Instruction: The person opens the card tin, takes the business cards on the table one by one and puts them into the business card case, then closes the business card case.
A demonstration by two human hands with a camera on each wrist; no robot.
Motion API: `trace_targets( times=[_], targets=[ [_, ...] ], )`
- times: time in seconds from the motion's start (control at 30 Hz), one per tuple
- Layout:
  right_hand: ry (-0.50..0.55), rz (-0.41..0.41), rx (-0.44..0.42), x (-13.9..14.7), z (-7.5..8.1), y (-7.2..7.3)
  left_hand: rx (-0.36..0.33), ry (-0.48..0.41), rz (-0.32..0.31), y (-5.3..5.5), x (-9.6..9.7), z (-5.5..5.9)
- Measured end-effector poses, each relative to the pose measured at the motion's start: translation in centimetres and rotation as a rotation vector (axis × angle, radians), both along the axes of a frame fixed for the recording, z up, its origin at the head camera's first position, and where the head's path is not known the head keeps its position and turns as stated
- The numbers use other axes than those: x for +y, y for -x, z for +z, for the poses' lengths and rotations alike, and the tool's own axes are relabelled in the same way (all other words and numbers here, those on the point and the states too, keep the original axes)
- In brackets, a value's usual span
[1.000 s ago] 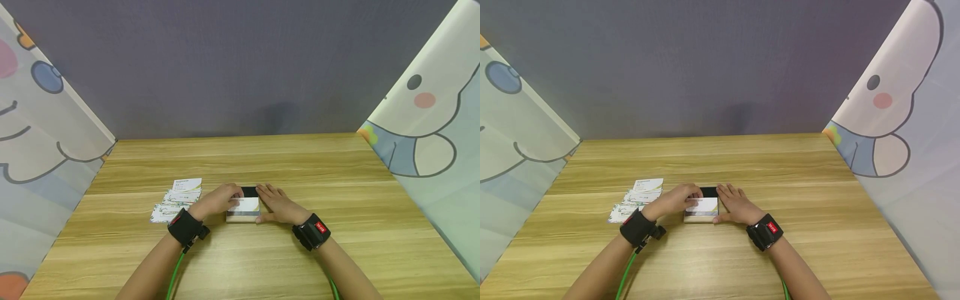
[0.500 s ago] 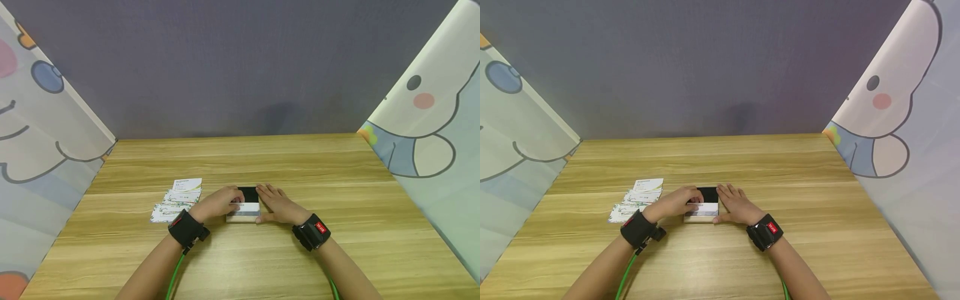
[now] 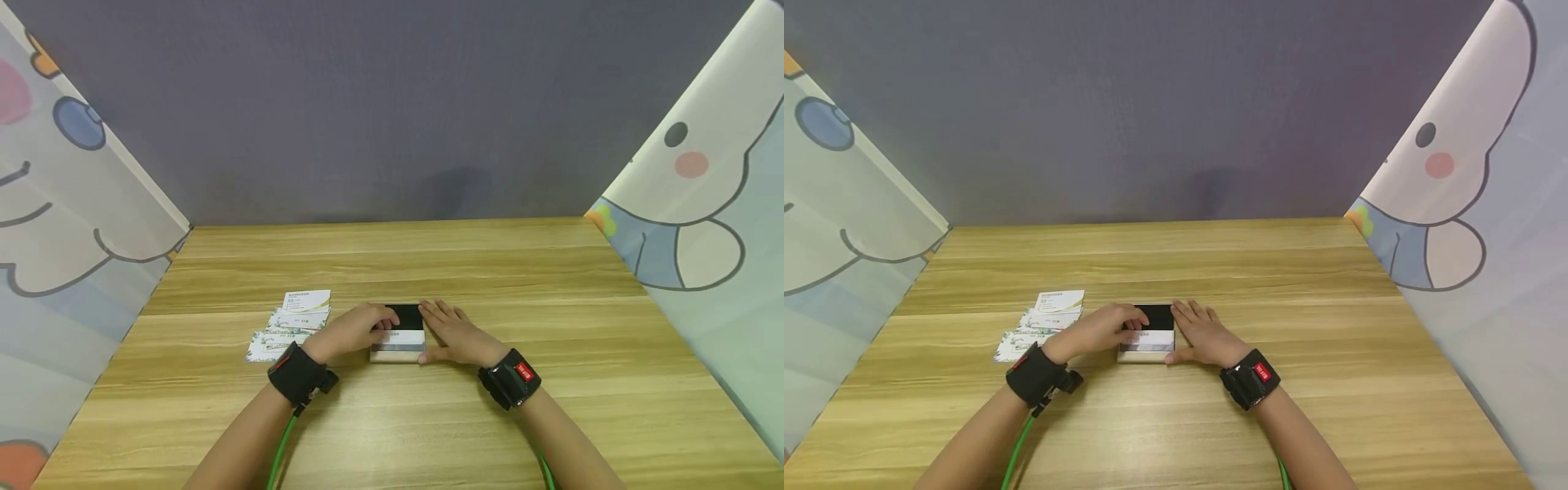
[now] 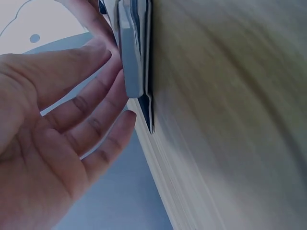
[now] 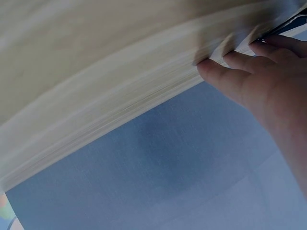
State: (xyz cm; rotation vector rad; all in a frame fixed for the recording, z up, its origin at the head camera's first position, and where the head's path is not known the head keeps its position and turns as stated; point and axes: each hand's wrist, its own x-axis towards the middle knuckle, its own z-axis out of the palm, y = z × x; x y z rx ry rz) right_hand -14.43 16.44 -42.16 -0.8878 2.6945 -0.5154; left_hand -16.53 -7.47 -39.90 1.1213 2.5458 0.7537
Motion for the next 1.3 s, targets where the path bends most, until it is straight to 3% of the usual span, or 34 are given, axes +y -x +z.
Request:
trace_targets(
  times=[0.1, 0.3, 0.7, 0.97, 1.3],
  targets=[
    [-0.001, 0.003, 0.003, 0.0, 0.0, 0.0, 0.026, 0.007, 0.029, 0.0, -0.5, 0.0],
    [-0.002, 0.008, 0.009, 0.0, 0.0, 0.0, 0.086, 0.033, 0.157, 0.5, -2.2, 0.0],
    [-0.008, 0.009, -0.021, -0.2, 0.2, 0.1, 0.152, 0.155, 0.367, 1.5, -8.5, 0.2],
    [0.002, 0.009, -0.033, -0.2, 0.3, 0.0, 0.125, 0.197, 0.443, 1.7, -11.0, 0.0],
    [0.005, 0.012, -0.028, -0.2, 0.2, 0.1, 0.131, 0.187, 0.464, 1.7, -12.3, -0.8]
  ],
)
